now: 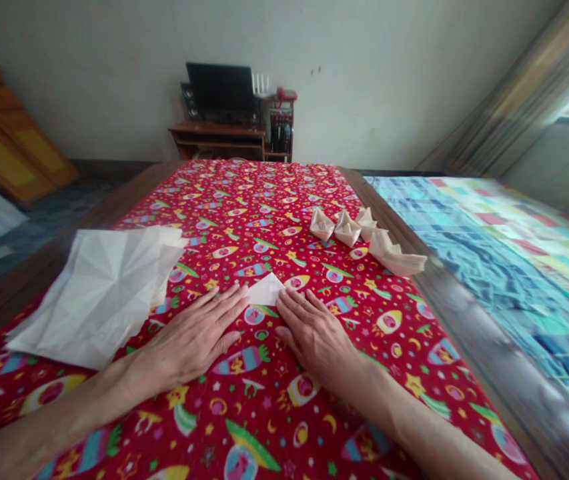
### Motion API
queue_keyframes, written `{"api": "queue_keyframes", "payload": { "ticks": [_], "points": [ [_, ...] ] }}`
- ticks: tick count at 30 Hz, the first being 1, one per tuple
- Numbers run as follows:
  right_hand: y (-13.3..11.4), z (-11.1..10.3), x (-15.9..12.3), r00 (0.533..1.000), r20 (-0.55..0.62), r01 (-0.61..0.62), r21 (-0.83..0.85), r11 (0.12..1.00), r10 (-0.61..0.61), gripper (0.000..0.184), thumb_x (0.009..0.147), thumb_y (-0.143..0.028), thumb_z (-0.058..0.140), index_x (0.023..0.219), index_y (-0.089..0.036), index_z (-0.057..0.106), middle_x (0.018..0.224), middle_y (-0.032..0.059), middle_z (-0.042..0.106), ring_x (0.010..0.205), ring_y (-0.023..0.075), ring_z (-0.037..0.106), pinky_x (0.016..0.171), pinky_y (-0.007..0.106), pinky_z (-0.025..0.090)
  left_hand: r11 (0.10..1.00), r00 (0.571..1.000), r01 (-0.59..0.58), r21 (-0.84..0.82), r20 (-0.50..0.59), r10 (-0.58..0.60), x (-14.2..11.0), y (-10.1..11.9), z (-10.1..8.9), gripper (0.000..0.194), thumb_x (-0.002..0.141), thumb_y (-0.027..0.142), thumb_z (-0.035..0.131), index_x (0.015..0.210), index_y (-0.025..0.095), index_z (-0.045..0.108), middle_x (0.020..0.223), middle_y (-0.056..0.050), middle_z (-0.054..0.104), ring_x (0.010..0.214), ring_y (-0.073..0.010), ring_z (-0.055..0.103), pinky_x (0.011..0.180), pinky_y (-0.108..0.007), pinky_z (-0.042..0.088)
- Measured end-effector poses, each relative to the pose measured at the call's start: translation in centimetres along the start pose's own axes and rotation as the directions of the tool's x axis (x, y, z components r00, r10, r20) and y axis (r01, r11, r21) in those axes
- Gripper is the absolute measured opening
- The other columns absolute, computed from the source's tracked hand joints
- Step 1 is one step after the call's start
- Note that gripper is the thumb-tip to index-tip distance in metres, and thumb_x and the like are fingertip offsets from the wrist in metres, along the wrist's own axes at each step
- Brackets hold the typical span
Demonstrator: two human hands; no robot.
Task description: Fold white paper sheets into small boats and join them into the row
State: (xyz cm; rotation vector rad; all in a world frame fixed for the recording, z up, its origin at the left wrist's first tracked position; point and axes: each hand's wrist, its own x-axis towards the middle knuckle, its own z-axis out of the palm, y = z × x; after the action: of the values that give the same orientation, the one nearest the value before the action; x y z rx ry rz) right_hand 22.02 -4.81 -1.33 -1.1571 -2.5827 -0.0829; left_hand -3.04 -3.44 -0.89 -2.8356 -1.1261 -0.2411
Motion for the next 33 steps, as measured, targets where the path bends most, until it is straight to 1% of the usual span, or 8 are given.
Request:
{"api": "queue_keyframes", "payload": {
  "ticks": [3,7,10,15,21,24,28,33],
  "points": [
    [0.4,0.1,0.2,0.998,-0.061,0.018,-0.014,1.0,-0.019,0.039,0.096,-0.024,0.04,0.131,-0.012,0.051,0.131,0.0133,0.055,0.125,0.0227,0.049,0.104,0.043,0.042,0.998,0.998,0.041,0.058,-0.057,-0.037,-0.1,-0.4,0.0,0.045,0.095,0.031,0.039,0.134,0.01,0.046,0.142,-0.014,0.044,0.131,-0.0265,0.041,0.109,-0.045,0.034],
    [1.1,0.2,0.8,0.994,-0.077,0.069,-0.058,0.996,-0.074,0.03,0.095,-0.02,0.042,0.118,-0.013,0.06,0.121,0.0117,0.063,0.114,0.0214,0.058,0.097,0.039,0.045,0.99,0.985,0.087,0.115,-0.159,-0.068,0.5,-1.0,0.2,0.038,0.093,0.023,0.04,0.12,0.002,0.058,0.126,-0.021,0.057,0.119,-0.0298,0.054,0.104,-0.045,0.04],
    [1.1,-0.2,1.8,0.995,-0.057,0.073,-0.097,0.993,-0.079,0.022,0.095,-0.02,0.045,0.107,-0.015,0.063,0.109,0.0092,0.069,0.104,0.0204,0.061,0.092,0.039,0.043,0.995,0.977,0.062,0.084,-0.207,-0.044,1.1,-1.6,0.2,0.033,0.093,0.02,0.04,0.112,0.007,0.063,0.119,-0.016,0.063,0.113,-0.0268,0.058,0.101,-0.043,0.044],
    [0.6,-0.7,4.0,0.992,0.033,0.125,-0.236,0.964,-0.12,0.016,0.094,-0.02,0.046,0.095,-0.016,0.061,0.084,0.0053,0.066,0.082,0.0188,0.059,0.078,0.036,0.037,0.99,0.963,0.112,-0.084,-0.238,-0.129,1.7,-2.5,0.3,0.031,0.093,0.02,0.04,0.113,0.012,0.062,0.115,-0.01,0.066,0.106,-0.0209,0.061,0.095,-0.037,0.05],
    [1.1,-0.4,4.6,0.992,0.062,0.117,-0.238,0.964,-0.105,0.012,0.093,-0.018,0.05,0.089,-0.017,0.061,0.086,0.0043,0.064,0.078,0.0163,0.055,0.069,0.031,0.034,0.972,0.963,0.08,-0.22,-0.234,-0.132,1.6,-3.1,0.2,0.03,0.093,0.016,0.039,0.112,0.014,0.062,0.112,-0.008,0.066,0.104,-0.0189,0.06,0.094,-0.035,0.05],
    [1.2,-0.5,4.4,0.988,0.085,0.147,-0.232,0.962,-0.131,0.012,0.092,-0.017,0.05,0.088,-0.016,0.061,0.085,0.0044,0.064,0.079,0.0165,0.055,0.07,0.031,0.034,0.973,0.964,0.075,-0.218,-0.235,-0.127,1.7,-3.1,0.1,0.03,0.093,0.016,0.039,0.11,0.014,0.063,0.11,-0.008,0.066,0.103,-0.0197,0.059,0.093,-0.035,0.05],
    [0.8,-0.8,4.4,0.988,0.054,0.156,-0.248,0.956,-0.147,0.015,0.093,-0.015,0.046,0.091,-0.015,0.06,0.082,0.0052,0.063,0.078,0.0172,0.054,0.07,0.032,0.034,0.973,0.963,0.073,-0.219,-0.239,-0.126,1.9,-3.2,0.2,0.03,0.092,0.016,0.039,0.11,0.014,0.063,0.11,-0.008,0.066,0.103,-0.02,0.059,0.093,-0.036,0.05],
    [-0.4,-0.8,4.5,0.994,0.044,0.108,-0.334,0.936,-0.099,0.016,0.092,-0.012,0.044,0.091,-0.014,0.06,0.079,0.0059,0.062,0.073,0.0189,0.053,0.068,0.034,0.034,0.974,0.961,0.084,-0.212,-0.242,-0.136,1.9,-3.2,0.4,0.031,0.092,0.016,0.039,0.113,0.014,0.062,0.111,-0.008,0.066,0.104,-0.0203,0.058,0.093,-0.035,0.05]
  ]
}}
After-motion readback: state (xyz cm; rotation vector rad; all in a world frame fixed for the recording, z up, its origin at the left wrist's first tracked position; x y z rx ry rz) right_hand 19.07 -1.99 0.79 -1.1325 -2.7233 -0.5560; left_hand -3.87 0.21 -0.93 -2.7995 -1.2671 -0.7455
